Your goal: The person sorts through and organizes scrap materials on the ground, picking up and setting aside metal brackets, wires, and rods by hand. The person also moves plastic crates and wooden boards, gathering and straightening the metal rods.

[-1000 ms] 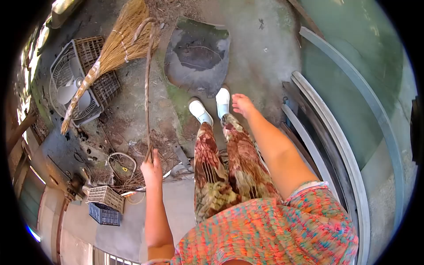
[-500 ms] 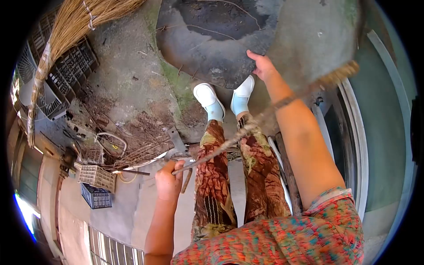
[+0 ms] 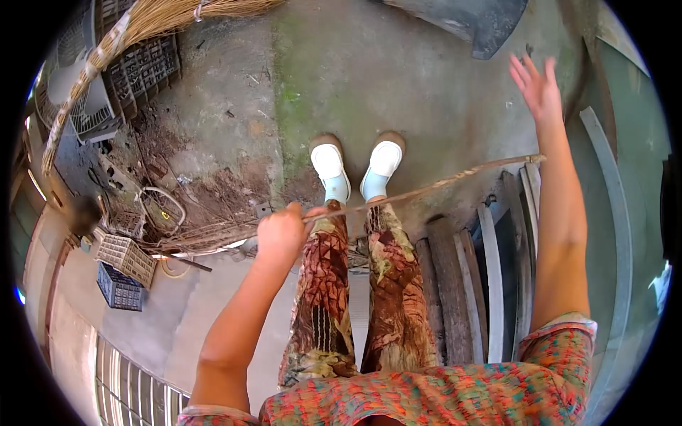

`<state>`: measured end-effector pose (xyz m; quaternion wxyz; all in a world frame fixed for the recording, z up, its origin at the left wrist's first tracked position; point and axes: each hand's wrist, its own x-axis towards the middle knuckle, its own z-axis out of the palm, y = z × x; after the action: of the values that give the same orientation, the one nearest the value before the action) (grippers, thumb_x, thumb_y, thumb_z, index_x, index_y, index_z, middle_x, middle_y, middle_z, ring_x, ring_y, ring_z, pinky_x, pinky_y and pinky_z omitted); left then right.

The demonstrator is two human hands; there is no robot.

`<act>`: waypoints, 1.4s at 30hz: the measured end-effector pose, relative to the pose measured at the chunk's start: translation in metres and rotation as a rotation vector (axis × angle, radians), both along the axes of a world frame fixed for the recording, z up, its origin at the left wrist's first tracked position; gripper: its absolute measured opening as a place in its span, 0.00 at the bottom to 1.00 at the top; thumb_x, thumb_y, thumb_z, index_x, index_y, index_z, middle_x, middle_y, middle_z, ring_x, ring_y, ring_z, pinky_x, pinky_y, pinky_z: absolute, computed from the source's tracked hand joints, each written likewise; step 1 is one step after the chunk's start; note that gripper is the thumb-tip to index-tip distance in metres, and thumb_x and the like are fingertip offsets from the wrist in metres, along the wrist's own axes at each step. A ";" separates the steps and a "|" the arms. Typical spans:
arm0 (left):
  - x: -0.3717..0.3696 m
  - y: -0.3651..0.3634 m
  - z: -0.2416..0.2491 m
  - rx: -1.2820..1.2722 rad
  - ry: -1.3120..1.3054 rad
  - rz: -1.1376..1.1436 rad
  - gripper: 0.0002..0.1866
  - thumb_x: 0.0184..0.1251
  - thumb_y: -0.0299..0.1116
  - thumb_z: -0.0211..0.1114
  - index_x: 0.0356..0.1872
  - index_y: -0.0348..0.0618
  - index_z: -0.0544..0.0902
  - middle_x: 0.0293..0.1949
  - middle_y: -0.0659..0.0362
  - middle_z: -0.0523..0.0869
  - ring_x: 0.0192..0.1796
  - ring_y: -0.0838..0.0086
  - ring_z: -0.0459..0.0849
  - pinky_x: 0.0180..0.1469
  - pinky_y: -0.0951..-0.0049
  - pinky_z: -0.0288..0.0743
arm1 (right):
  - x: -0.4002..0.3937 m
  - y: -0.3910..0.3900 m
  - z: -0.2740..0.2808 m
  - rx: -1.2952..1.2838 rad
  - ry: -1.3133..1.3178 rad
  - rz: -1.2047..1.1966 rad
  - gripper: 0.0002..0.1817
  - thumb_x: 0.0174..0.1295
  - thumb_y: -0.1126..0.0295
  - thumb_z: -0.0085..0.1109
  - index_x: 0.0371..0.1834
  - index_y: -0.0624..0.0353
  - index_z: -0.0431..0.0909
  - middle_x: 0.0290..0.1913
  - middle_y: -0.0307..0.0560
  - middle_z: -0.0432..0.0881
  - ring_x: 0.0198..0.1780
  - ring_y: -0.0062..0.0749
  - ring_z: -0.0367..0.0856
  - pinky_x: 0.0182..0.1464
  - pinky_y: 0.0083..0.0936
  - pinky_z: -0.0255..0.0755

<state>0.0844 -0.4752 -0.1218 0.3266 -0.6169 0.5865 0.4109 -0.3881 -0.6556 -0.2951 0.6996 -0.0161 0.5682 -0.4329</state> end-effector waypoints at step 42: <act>0.132 0.226 0.010 0.059 -0.268 0.953 0.26 0.59 0.47 0.57 0.57 0.49 0.70 0.52 0.50 0.73 0.57 0.56 0.70 0.55 0.55 0.64 | 0.227 0.176 0.266 0.437 0.301 0.822 0.19 0.67 0.64 0.45 0.60 0.54 0.65 0.43 0.43 0.78 0.38 0.25 0.78 0.37 0.20 0.71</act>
<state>0.2161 -0.2490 -0.1119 0.1923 -0.8544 0.1800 0.4479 -0.1610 -0.4791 -0.0295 0.7096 -0.1545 0.6873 0.0158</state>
